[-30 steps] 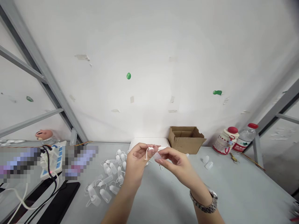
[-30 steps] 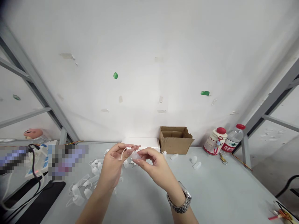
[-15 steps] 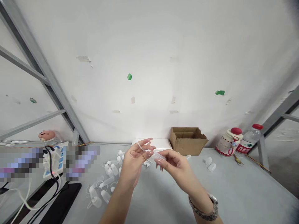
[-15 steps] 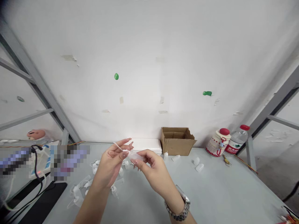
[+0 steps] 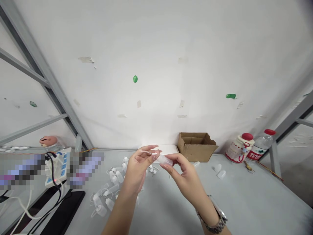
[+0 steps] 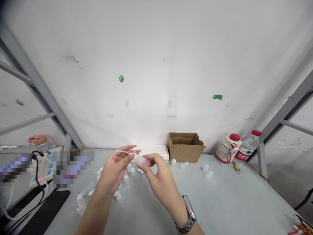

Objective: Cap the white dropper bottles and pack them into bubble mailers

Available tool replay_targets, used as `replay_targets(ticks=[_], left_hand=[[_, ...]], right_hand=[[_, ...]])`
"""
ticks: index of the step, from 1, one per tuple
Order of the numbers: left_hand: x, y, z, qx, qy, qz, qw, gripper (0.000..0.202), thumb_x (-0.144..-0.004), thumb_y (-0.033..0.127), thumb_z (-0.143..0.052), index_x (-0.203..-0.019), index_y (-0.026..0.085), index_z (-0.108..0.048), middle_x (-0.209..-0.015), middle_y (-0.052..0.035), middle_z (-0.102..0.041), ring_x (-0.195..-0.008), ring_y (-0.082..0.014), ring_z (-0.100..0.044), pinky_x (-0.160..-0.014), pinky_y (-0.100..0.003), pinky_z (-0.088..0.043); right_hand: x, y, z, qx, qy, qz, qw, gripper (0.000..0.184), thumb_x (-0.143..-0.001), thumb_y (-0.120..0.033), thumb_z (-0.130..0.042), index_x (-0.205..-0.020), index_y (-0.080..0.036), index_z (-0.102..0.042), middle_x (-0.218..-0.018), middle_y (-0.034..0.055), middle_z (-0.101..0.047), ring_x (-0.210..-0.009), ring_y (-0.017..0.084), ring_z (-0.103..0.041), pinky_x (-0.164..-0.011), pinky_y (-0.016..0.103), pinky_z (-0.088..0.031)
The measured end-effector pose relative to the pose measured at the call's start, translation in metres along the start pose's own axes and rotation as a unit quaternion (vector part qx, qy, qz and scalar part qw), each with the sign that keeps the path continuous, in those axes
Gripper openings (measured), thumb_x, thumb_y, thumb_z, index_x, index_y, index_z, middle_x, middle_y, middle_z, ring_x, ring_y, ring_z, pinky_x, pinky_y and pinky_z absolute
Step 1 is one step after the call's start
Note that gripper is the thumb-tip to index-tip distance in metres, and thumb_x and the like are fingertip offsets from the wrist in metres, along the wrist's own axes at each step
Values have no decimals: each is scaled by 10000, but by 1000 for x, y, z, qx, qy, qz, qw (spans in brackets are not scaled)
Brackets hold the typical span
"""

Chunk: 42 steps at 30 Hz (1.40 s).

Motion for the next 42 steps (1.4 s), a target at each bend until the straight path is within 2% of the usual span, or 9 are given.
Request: replay_targets(ticks=[3, 6, 8, 11, 14, 19, 28, 32, 42], left_hand=[[2, 5, 1, -7, -1, -17, 1000, 296, -649, 258, -784, -923, 194, -692, -739, -13, -693, -947, -219, -651, -829, -296, -479], [1, 9, -1, -16, -44, -34, 998, 316, -665, 257, -773, -962, 196, -683, -763, -25, -718, -932, -214, -657, -890, -332, -465], [0, 10, -3, -18, -86, -49, 995, 345, -675, 246, -768, -1003, 201, -671, -761, -21, -726, -922, -200, -661, -973, -364, -420], [-1, 10, -7, -16, -143, -71, 987, 360, -699, 223, -752, -1047, 216, -658, -726, 5, -723, -842, -156, -674, -1063, -385, -338], [-2, 7, -9, 1, -156, -66, 985, 315, -692, 222, -759, -997, 224, -680, -715, 13, -722, -828, -151, -680, -1052, -376, -356], [-3, 6, -4, 77, -81, -29, 993, 215, -700, 300, -750, -886, 203, -706, -820, -46, -747, -926, -226, -679, -877, -348, -493], [11, 20, 8, 92, 33, -53, 994, 198, -695, 314, -751, -824, 168, -720, -824, -58, -747, -894, -231, -691, -925, -391, -486], [14, 22, 8, 61, 35, -76, 995, 142, -697, 308, -746, -725, 171, -724, -753, -39, -740, -890, -218, -685, -931, -379, -482], [14, 9, -2, 77, -27, 15, 997, 158, -726, 324, -720, -707, 167, -722, -726, -29, -721, -800, -166, -671, -882, -322, -485]], right_hand=[[2, -5, -1, -10, -5, 11, 1000, 216, -827, -393, -594, -940, -209, -598, -862, 31, -629, -809, 169, -548, -720, 289, -430], [1, -2, -6, -112, -55, -34, 992, 225, -810, -407, -617, -868, -191, -590, -750, 12, -611, -717, 147, -538, -670, 280, -420], [-1, 3, -15, -219, -124, -76, 965, 252, -795, -422, -635, -805, -175, -583, -645, -8, -575, -614, 120, -506, -602, 265, -402], [1, 7, -31, -354, -239, -130, 895, 276, -797, -421, -637, -762, -150, -596, -574, -23, -525, -500, 80, -428, -515, 241, -348], [3, 8, -38, -410, -285, -148, 854, 291, -819, -421, -612, -740, -140, -610, -553, -32, -484, -471, 65, -382, -491, 234, -322], [-5, 4, -23, -326, -186, -103, 921, 280, -814, -427, -622, -796, -147, -625, -604, -19, -524, -540, 84, -443, -546, 243, -361], [3, -5, 0, -137, -80, -70, 985, 283, -827, -463, -583, -844, -184, -624, -689, -1, -561, -643, 119, -490, -603, 257, -414], [11, -11, 5, -58, -55, -46, 996, 262, -851, -453, -551, -863, -202, -623, -718, 1, -568, -693, 138, -507, -659, 272, -422], [21, -25, 6, -35, -69, -10, 997, 186, -877, -398, -532, -859, -228, -607, -709, -10, -576, -694, 138, -534, -656, 249, -447]])
Point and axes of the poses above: each hand's wrist, its own x-axis away from the middle knuckle, its own z-axis out of the back of the hand, y = z × x, the point moved 7 cm from there along -x, towards the middle knuckle
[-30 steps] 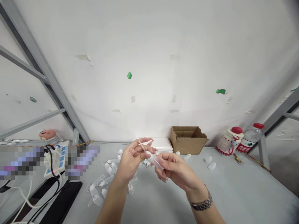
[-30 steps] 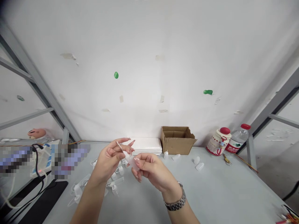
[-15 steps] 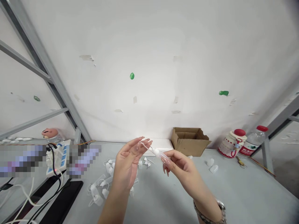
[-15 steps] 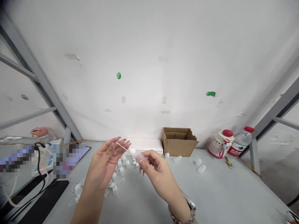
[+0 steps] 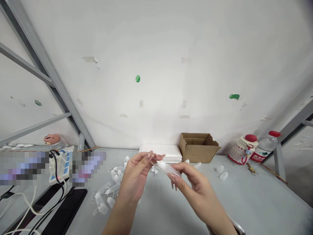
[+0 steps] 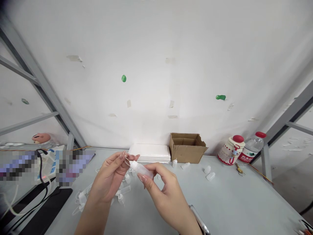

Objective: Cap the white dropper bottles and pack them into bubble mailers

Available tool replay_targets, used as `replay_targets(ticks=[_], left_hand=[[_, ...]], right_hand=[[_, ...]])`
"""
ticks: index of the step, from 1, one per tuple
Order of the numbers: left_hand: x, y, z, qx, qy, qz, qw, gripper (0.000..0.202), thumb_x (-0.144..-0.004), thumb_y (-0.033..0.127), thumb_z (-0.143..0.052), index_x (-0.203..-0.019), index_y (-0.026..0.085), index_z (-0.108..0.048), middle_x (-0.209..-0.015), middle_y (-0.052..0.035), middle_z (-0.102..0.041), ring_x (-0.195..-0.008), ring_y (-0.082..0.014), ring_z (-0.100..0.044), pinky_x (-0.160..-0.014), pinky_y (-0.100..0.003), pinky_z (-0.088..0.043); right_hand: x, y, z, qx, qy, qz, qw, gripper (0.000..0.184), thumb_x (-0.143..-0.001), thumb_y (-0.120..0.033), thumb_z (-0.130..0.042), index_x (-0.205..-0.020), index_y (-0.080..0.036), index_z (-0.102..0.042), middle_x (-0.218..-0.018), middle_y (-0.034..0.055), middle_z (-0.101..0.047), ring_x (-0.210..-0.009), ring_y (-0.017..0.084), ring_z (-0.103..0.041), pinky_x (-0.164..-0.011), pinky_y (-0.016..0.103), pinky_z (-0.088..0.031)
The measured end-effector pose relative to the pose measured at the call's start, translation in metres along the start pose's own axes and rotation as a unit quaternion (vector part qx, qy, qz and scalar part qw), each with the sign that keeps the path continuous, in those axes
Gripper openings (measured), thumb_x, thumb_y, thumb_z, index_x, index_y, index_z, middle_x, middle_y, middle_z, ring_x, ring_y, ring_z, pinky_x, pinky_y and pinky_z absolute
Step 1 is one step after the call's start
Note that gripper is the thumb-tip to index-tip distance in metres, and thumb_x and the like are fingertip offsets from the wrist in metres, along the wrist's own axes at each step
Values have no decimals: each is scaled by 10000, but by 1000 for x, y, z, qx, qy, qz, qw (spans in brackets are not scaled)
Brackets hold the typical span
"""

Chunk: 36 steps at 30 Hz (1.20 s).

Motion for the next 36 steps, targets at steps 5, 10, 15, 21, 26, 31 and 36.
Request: replay_targets(ticks=[5, 10, 15, 21, 26, 31, 36], left_hand=[[1, -3, -4, 26, -17, 22, 999, 135, -721, 301, -722, -687, 170, -717, -694, -11, -706, -733, -135, -653, -827, -279, -489], [1, -2, -5, 4, -11, 22, 1000, 159, -702, 323, -734, -674, 167, -721, -697, -24, -708, -753, -152, -648, -787, -273, -486], [1, 2, -3, -30, -2, 6, 1000, 148, -705, 328, -727, -685, 181, -728, -711, -34, -716, -758, -164, -646, -760, -273, -484], [0, 7, 1, -106, 7, -26, 994, 156, -710, 337, -716, -697, 183, -736, -727, -46, -723, -780, -186, -643, -783, -294, -485], [-1, 8, 3, -172, 6, -40, 984, 158, -732, 341, -696, -717, 190, -742, -764, -50, -738, -806, -190, -650, -777, -282, -482], [-1, 10, 2, -203, 11, -40, 978, 157, -700, 338, -722, -709, 184, -749, -774, -68, -745, -786, -202, -657, -736, -281, -495], [-1, 6, -1, -211, -3, -24, 977, 187, -688, 359, -731, -723, 177, -755, -794, -79, -748, -790, -228, -671, -741, -309, -504]], right_hand=[[1, -1, 1, -1, 5, 11, 1000, 183, -886, -387, -522, -872, -231, -617, -748, -2, -585, -715, 139, -534, -665, 249, -446], [2, -1, 2, 6, 5, 9, 1000, 192, -885, -394, -519, -859, -226, -609, -728, 2, -578, -702, 145, -534, -649, 254, -452], [0, -2, 3, 21, 11, 9, 1000, 229, -883, -420, -505, -839, -220, -607, -696, 6, -565, -683, 152, -533, -628, 261, -458], [0, -3, 7, 55, 23, 6, 998, 228, -881, -414, -506, -859, -225, -630, -676, -3, -563, -642, 141, -526, -600, 245, -453], [0, -2, 9, 84, 30, 8, 996, 231, -884, -415, -498, -858, -227, -629, -695, 1, -588, -646, 145, -530, -601, 246, -447], [0, -3, 8, 106, 24, 20, 994, 251, -897, -423, -466, -850, -228, -617, -696, 3, -583, -646, 148, -523, -614, 252, -445], [-1, -1, 8, 97, 16, 7, 995, 261, -891, -440, -476, -859, -223, -619, -693, 6, -579, -655, 151, -530, -617, 253, -450]])
Point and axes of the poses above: each hand's wrist, its own x-axis away from the middle knuckle, its own z-axis out of the back of the hand, y = z × x, the point moved 7 cm from there along -x, towards the middle knuckle
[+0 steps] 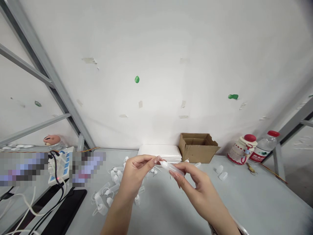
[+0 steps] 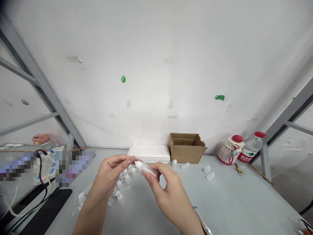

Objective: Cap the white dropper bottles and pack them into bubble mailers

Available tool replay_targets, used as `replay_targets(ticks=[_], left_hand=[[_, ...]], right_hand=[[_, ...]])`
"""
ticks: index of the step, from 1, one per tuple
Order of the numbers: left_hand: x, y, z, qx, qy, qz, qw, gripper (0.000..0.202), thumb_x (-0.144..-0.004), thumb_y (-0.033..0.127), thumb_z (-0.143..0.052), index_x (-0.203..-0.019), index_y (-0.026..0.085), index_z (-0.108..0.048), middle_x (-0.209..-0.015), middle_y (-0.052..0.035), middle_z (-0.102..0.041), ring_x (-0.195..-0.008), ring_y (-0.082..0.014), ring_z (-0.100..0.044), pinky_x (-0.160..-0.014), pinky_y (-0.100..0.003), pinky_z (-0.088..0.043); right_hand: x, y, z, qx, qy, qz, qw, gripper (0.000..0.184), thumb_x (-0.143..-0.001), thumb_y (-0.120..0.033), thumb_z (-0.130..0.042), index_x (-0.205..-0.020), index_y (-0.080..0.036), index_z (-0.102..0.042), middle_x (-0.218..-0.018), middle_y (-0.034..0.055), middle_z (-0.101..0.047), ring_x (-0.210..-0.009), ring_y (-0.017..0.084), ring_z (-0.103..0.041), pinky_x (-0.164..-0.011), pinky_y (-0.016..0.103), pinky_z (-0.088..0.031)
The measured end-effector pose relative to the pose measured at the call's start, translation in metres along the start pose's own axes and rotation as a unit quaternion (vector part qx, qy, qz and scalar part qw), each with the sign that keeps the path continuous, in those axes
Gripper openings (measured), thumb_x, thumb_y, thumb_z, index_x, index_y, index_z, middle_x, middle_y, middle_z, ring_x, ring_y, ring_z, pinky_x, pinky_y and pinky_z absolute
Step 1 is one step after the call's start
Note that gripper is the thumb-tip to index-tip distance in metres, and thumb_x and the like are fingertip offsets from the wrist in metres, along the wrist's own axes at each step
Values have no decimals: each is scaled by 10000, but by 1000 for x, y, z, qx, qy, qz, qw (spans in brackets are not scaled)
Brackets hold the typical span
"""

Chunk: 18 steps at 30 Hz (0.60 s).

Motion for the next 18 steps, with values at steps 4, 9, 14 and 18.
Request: replay_targets(ticks=[4, 9, 14, 18], left_hand=[[1, 1, -2, 67, 13, -23, 997, 217, -708, 409, -709, -730, 197, -750, -818, -69, -751, -873, -243, -670, -815, -344, -497], [2, 1, 3, 105, 36, -35, 993, 234, -649, 423, -753, -680, 192, -733, -751, -64, -747, -889, -264, -675, -877, -393, -480], [1, -3, -6, -25, 32, -30, 999, 147, -689, 351, -724, -705, 206, -735, -813, -65, -749, -906, -248, -665, -872, -354, -476], [4, -27, -26, -175, -2, -37, 984, 188, -752, 345, -651, -892, 248, -731, -982, -57, -721, -983, -241, -628, -865, -329, -462]], right_hand=[[-5, 5, -5, -63, -24, -7, 998, 283, -889, -456, -476, -876, -210, -615, -728, 15, -592, -688, 152, -545, -642, 262, -459], [-10, 8, -11, -105, -56, -11, 993, 282, -895, -443, -477, -927, -202, -621, -771, 22, -606, -714, 152, -557, -647, 266, -469], [-5, 12, -25, -17, -115, 6, 993, 203, -880, -391, -529, -983, -245, -625, -891, 15, -637, -839, 173, -580, -790, 300, -461], [4, 68, -17, 77, -27, -14, 997, 208, -796, -416, -631, -813, -210, -615, -886, 42, -596, -800, 188, -574, -731, 308, -473]])
Point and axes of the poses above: each hand's wrist, its own x-axis away from the middle knuckle, its own z-axis out of the back of the hand, y = z × x, the point moved 7 cm from there along -x, towards the middle knuckle
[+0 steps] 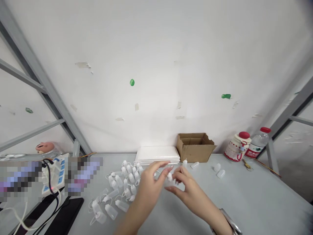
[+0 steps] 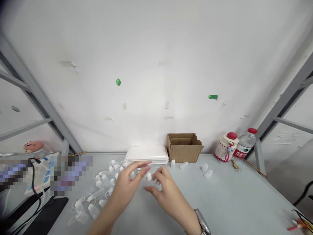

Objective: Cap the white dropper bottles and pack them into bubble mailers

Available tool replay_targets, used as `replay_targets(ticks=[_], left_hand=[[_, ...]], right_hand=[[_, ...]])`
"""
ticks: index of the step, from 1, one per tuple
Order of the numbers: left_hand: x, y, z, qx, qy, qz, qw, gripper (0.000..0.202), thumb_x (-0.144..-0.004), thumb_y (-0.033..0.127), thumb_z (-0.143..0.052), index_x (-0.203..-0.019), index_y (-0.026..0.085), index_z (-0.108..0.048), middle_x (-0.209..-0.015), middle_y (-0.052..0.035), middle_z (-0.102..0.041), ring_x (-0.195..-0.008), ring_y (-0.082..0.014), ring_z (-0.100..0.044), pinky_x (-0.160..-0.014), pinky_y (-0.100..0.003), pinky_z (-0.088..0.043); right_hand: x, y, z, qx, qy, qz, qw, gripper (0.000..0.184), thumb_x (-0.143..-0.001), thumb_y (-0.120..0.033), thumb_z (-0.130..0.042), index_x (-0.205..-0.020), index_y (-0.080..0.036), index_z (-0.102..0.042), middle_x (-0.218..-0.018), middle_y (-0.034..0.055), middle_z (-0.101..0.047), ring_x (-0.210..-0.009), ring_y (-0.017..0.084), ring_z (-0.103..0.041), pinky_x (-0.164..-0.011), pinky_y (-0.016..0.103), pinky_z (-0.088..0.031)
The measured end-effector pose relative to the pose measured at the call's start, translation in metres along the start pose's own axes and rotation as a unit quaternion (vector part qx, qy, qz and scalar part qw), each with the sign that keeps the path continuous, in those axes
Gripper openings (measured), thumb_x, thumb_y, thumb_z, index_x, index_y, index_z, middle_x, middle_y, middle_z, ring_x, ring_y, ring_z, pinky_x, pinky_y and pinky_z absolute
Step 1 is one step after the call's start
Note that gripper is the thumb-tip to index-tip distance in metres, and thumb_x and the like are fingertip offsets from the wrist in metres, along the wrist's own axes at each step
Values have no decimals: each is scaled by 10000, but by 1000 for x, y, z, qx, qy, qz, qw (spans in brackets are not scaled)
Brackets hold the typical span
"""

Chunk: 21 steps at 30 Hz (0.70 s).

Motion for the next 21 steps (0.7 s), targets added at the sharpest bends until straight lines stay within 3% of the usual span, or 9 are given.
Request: replay_targets(ticks=[4, 7, 9, 12, 17, 21], left_hand=[[15, -43, -27, -65, -46, 7, 997, 249, -769, 375, -612, -958, 242, -704, -974, -79, -711, -912, -250, -636, -804, -345, -470], [31, -79, -48, -146, -127, 40, 980, 209, -813, 320, -534, -854, 210, -707, -904, -83, -712, -820, -223, -649, -785, -328, -460], [39, -96, -59, -214, -173, 62, 959, 229, -834, 262, -479, -859, 200, -697, -918, -74, -698, -831, -199, -641, -786, -305, -454], [42, -108, -69, -295, -193, 63, 934, 258, -848, 205, -440, -938, 196, -682, -974, -67, -667, -894, -186, -620, -827, -292, -440], [25, -119, -75, -402, -168, 41, 899, 362, -815, 140, -488, -1158, 178, -596, -1118, -107, -586, -1073, -240, -548, -903, -326, -410], [7, -133, -79, -395, -139, 28, 907, 445, -785, 220, -592, -1217, 128, -535, -1127, -133, -559, -1089, -266, -511, -922, -352, -391]], right_hand=[[19, 105, 28, 131, 143, -92, 977, 313, -825, -483, -529, -749, -184, -582, -692, 58, -580, -631, 212, -548, -632, 348, -441], [32, 173, 46, 196, 160, -170, 952, 299, -837, -455, -476, -721, -190, -551, -672, 74, -607, -599, 218, -548, -583, 329, -408], [32, 199, 53, 219, 169, -195, 941, 290, -828, -442, -461, -718, -188, -548, -674, 83, -627, -601, 218, -554, -578, 318, -402], [20, 210, 51, 235, 176, -170, 941, 320, -836, -438, -424, -761, -168, -578, -730, 113, -655, -667, 233, -580, -627, 323, -419], [6, 210, 44, 241, 165, -147, 945, 376, -844, -438, -425, -885, -129, -635, -815, 138, -665, -759, 259, -595, -718, 355, -434], [26, 206, 54, 221, 189, -138, 947, 525, -811, -510, -465, -1129, -111, -587, -773, 84, -631, -694, 235, -576, -708, 353, -440]])
Point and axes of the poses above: each hand's wrist, its own x-axis away from the middle knuckle, its own z-axis out of the back of the hand, y = z × x, the point moved 7 cm from there along -x, towards the middle knuckle
